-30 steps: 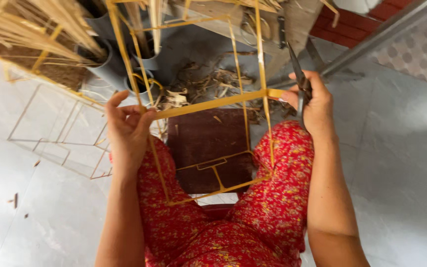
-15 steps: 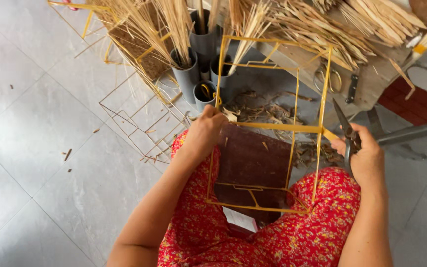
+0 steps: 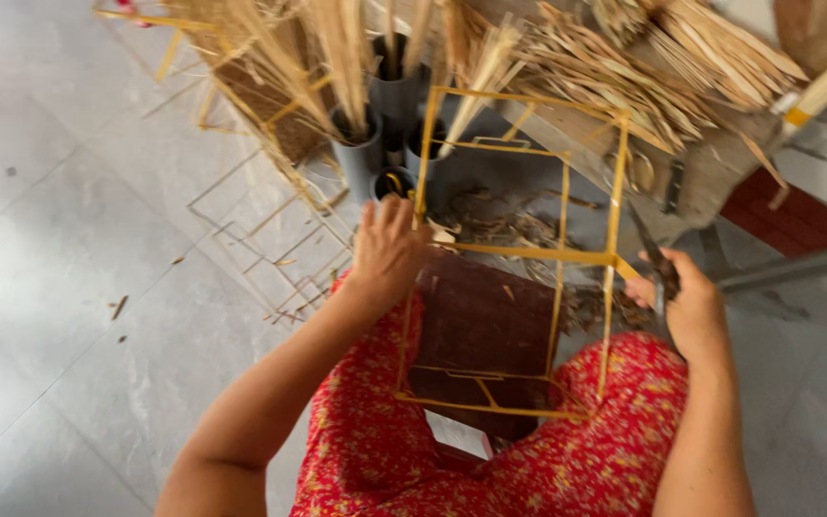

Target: The person sits on a chair with a bamboo frame across their lap and wraps yellow tape around the frame's joints, cutting the tape with scissors and pressing it in place. They rotate the frame to reach different sides, then pick up and sort through a bundle of thin bamboo sticks.

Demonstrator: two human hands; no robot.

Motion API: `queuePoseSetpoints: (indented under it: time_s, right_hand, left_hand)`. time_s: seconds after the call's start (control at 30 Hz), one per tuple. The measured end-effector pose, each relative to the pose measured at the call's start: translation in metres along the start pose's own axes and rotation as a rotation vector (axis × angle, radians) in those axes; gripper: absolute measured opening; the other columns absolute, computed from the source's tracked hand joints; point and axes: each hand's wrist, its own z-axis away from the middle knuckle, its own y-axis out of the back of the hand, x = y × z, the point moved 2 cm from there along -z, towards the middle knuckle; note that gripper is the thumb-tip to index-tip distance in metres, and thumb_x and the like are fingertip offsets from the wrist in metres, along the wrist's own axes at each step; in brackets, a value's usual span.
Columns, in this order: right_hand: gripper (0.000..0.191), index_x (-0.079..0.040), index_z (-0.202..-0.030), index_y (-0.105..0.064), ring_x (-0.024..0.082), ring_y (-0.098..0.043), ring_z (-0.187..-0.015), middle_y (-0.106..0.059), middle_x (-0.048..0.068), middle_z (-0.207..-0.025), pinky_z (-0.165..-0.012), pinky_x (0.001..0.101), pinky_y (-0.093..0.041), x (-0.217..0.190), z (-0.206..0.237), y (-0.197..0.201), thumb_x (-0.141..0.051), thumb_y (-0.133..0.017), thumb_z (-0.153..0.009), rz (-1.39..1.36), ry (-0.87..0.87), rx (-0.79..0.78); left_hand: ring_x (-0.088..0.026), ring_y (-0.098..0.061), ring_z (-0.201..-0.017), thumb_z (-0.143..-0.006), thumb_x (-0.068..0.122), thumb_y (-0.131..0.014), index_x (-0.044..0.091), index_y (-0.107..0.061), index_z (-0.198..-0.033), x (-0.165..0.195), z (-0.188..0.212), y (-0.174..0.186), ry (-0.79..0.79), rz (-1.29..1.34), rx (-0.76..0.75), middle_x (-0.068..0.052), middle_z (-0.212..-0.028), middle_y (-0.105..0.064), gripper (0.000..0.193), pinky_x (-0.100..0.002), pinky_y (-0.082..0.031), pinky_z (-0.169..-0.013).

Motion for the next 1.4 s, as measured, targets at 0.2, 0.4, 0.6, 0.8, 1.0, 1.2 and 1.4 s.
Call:
queuePoseSetpoints:
  time_s: [0.2, 0.4, 0.6, 0.8, 1.0, 1.2, 1.4]
  right_hand:
    - [0.039, -0.003, -0.128, -0.063, 0.01, -0.068, -0.076, -0.073, 0.006, -0.087, -0.067, 0.0253, -0.053, 0.016, -0.009, 0.004, -0.008, -0.078, -0.092, -0.05, -0.009, 0.024]
    - [0.043, -0.004, -0.127, -0.063, 0.01, -0.067, -0.074, -0.073, 0.004, -0.088, -0.065, 0.0245, -0.053, 0.025, -0.013, 0.013, -0.009, -0.081, -0.089, -0.135, -0.026, 0.089]
    - [0.037, -0.004, -0.125, -0.063, 0.011, -0.072, -0.077, -0.072, 0.004, -0.087, -0.067, 0.0244, -0.057, 0.032, -0.017, 0.019, -0.012, -0.079, -0.093, -0.239, -0.002, 0.089]
    - [0.038, -0.004, -0.123, -0.063, 0.011, -0.072, -0.076, -0.068, 0.003, -0.086, -0.066, 0.0248, -0.059, 0.042, -0.017, 0.017, -0.012, -0.081, -0.09, -0.261, -0.032, 0.088]
    - [0.041, -0.005, -0.123, -0.063, 0.009, -0.07, -0.078, -0.071, 0.002, -0.091, -0.065, 0.0236, -0.058, 0.039, -0.013, 0.024, -0.015, -0.083, -0.088, -0.277, -0.044, 0.098]
    - [0.04, -0.006, -0.121, -0.064, 0.01, -0.069, -0.073, -0.072, 0.003, -0.085, -0.064, 0.0248, -0.054, 0.036, -0.005, 0.028, -0.014, -0.083, -0.086, -0.246, -0.102, 0.087]
    - [0.038, -0.005, -0.119, -0.063, 0.011, -0.072, -0.079, -0.067, 0.0, -0.084, -0.072, 0.0256, -0.059, 0.026, 0.014, 0.043, -0.011, -0.083, -0.086, -0.287, 0.143, 0.085]
  left_hand:
    - [-0.039, -0.05, -0.138, -0.088, 0.023, -0.07, 0.008, -0.07, -0.122, 0.047, -0.022, -0.008, -0.218, 0.029, 0.284, -0.019, -0.142, -0.059, 0.037, -0.053, -0.041, -0.113]
    - [-0.028, -0.072, -0.093, -0.095, 0.017, -0.065, 0.007, -0.07, -0.112, 0.111, -0.068, -0.06, -0.454, 0.437, 0.092, -0.011, -0.099, -0.074, 0.021, -0.041, -0.059, -0.078]
    - [-0.029, -0.072, -0.064, -0.098, 0.02, -0.059, 0.015, -0.064, -0.098, 0.134, -0.089, -0.093, -0.367, 0.157, -0.243, -0.011, -0.073, -0.072, 0.008, -0.043, -0.056, -0.052]
    - [-0.031, -0.074, -0.069, -0.08, 0.034, -0.061, 0.011, -0.063, -0.103, 0.181, -0.091, -0.103, -0.389, 0.246, 0.138, -0.015, -0.079, -0.072, 0.032, -0.04, -0.059, -0.051]
    - [-0.028, -0.075, -0.073, -0.094, 0.015, -0.057, 0.005, -0.058, -0.107, 0.216, -0.105, -0.153, -0.351, 0.215, -0.123, -0.013, -0.093, -0.072, 0.016, -0.04, -0.06, -0.058]
    - [-0.026, -0.073, -0.063, -0.095, 0.016, -0.056, 0.007, -0.06, -0.106, 0.207, -0.104, -0.145, -0.444, 0.168, -0.09, -0.012, -0.086, -0.071, 0.014, -0.038, -0.058, -0.048]
    - [-0.028, -0.071, -0.065, -0.089, 0.015, -0.064, 0.014, -0.066, -0.104, 0.203, -0.078, -0.064, -0.419, 0.417, 0.123, -0.008, -0.085, -0.07, 0.015, -0.041, -0.056, -0.052]
